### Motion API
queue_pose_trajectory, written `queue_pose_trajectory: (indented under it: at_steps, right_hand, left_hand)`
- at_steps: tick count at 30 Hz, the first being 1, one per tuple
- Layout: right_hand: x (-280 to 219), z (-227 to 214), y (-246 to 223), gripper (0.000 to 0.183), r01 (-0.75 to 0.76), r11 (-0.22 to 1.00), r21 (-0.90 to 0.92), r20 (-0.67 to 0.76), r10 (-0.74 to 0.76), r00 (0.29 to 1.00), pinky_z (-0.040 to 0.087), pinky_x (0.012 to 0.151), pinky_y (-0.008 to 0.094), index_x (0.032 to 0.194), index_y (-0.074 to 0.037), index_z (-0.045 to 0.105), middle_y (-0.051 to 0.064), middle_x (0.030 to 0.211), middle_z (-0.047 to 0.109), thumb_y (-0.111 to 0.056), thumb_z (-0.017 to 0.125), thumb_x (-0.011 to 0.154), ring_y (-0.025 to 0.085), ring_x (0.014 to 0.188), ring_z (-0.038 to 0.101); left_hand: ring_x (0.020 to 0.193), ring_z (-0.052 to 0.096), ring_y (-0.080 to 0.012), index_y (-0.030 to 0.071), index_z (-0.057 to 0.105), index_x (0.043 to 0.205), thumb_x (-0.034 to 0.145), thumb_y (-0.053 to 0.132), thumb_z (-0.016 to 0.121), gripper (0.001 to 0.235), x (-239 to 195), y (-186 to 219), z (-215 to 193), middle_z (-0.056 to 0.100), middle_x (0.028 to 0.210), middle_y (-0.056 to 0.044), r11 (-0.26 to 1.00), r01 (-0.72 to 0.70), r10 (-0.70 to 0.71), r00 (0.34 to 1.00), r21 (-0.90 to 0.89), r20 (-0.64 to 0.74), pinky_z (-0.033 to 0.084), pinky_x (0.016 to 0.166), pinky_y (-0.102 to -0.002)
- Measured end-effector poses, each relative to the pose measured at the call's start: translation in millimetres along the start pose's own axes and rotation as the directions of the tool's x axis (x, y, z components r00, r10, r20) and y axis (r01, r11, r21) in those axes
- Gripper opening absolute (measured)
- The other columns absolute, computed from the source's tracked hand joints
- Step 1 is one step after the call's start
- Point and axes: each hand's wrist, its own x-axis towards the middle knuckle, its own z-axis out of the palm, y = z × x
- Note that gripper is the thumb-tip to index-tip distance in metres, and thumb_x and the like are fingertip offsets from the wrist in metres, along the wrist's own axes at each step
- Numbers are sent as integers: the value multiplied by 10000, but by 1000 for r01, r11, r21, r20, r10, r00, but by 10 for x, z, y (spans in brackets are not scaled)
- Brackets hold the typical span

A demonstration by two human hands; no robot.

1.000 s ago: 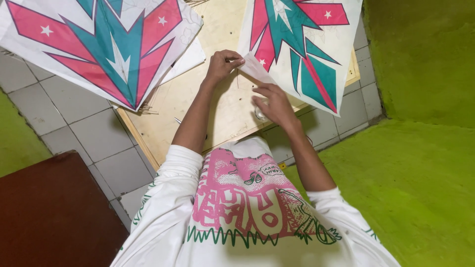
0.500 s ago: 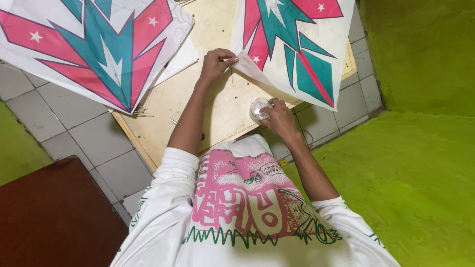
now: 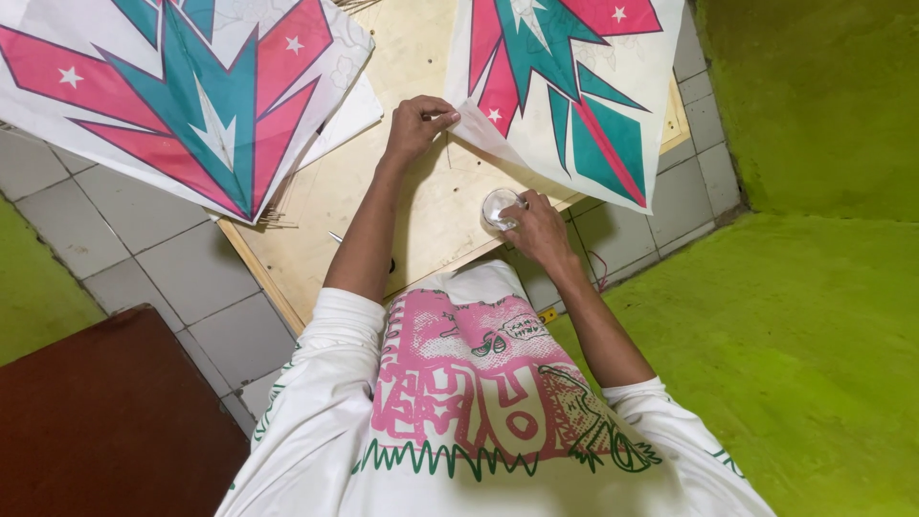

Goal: A person is seen assembling a kite by applying glue to the edges of the paper and folding them over the bamboo frame.

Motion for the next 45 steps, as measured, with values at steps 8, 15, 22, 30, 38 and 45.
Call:
queue_pose_trajectory:
  at_steps: [8,15,22,30,38,45]
  right_hand:
    - [-73,-138,-101,388,-48,926,376,-55,74,996,460,1088,448,1098,-250,755,136,1433,507,-210,884,734,372,1323,521]
    - [-100,-241,-47,410,-147,657,740,69,143,987,443,1087,489,1039,-127,748,226,1500,471,-229,955,701,450,1382,476]
    - [40,-785,-419,403,42,807,589,-126,41,991,436,1127,470,1151,-244,755,114,1427,566,-327,911,788,357,1354,537]
    - [863,-483,-696,587,393,913,106,-10,-394,919,508,1042,537,1427,-63,603,298,1319,621,-418,691,968,488,1218,611]
    - [980,-277,-726,631,377,907,-186,-45,-391,919,559,960,510,1440,-113,594,237,1320,603,-513,671,958,454,1148,653]
    - [992,-80,-608,545,408,878,-251,-43,-432,901,464,1081,470,1353,-143,687,239,1364,593,-513,673,953,426,1279,587]
  left_hand:
    - [1102,700,-295,168,821,1006,903,238,848,127,-17,20,1,750,1111,-73,1000,19,-19,1000,-9,1,527,990,-371]
    - [1100,697,-294,162,816,1014,906,261,850,150,8,-24,10,750,1118,-78,1000,1,-1,1000,-6,13,525,986,-371]
    - [1098,709,-313,146,819,1006,904,230,846,134,0,16,0,753,1099,-91,1000,-8,8,1000,-17,3,526,972,-384]
    - [1088,715,-333,151,826,999,891,268,857,163,12,21,20,759,1080,-94,1000,-4,4,1000,-29,2,532,964,-398]
    - [1108,707,-340,163,825,1001,883,283,857,171,16,14,2,760,1097,-85,1000,11,-11,1000,-15,0,535,982,-401]
    - [1097,715,-314,173,825,1002,885,306,863,182,49,-45,12,763,1095,-65,1000,3,-3,1000,-24,10,538,956,-384]
